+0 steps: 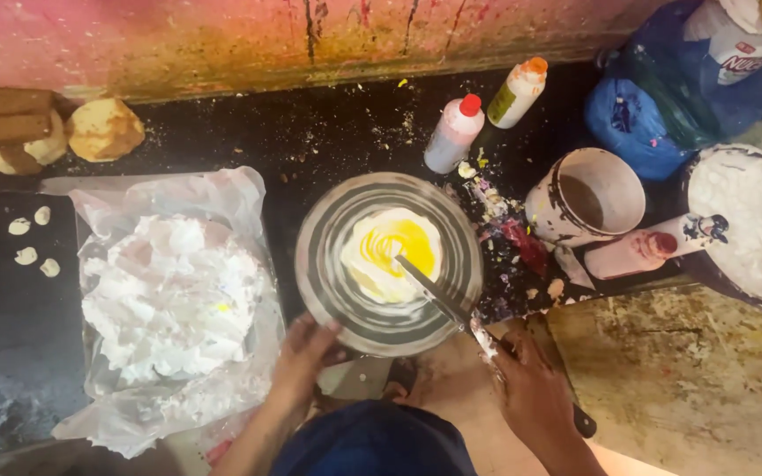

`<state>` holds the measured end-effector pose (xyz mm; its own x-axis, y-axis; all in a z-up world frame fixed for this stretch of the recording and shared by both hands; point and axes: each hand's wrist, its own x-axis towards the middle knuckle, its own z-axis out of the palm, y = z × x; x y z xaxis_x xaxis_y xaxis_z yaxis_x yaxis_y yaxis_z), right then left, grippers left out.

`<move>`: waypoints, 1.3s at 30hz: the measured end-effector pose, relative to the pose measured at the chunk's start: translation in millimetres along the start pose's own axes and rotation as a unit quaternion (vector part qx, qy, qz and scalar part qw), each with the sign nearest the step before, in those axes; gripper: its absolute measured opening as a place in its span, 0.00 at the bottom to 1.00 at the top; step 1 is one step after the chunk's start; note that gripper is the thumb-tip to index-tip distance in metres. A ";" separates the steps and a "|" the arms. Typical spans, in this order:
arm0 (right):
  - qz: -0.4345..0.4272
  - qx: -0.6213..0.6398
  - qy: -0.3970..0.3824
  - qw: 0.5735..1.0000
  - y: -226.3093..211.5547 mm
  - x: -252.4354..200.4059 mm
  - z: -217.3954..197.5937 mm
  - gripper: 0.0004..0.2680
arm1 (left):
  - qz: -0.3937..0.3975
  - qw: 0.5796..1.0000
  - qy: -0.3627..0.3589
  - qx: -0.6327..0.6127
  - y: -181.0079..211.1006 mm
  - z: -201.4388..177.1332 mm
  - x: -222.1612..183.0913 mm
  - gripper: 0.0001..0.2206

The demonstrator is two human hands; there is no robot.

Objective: The person spreads yellow syrup onto a round cake base using a metal spatula, applies white cream from a container, and smooths the cream over the top and sides while rotating the cake on a stand.

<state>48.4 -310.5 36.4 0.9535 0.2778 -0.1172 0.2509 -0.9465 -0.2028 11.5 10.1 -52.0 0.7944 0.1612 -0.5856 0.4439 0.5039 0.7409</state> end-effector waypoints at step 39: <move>-0.163 0.034 0.057 0.984 64.1 60.2 -1.5 0.09 | 0.083 0.988 0.128 -0.023 29.5 6.1 -8.7 0.22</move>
<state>122.1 -354.7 17.8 0.8374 0.5414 0.0752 0.5391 -0.7952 -0.2774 20.2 18.5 -23.1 0.7207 0.4514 -0.5262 0.2924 0.4903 0.8210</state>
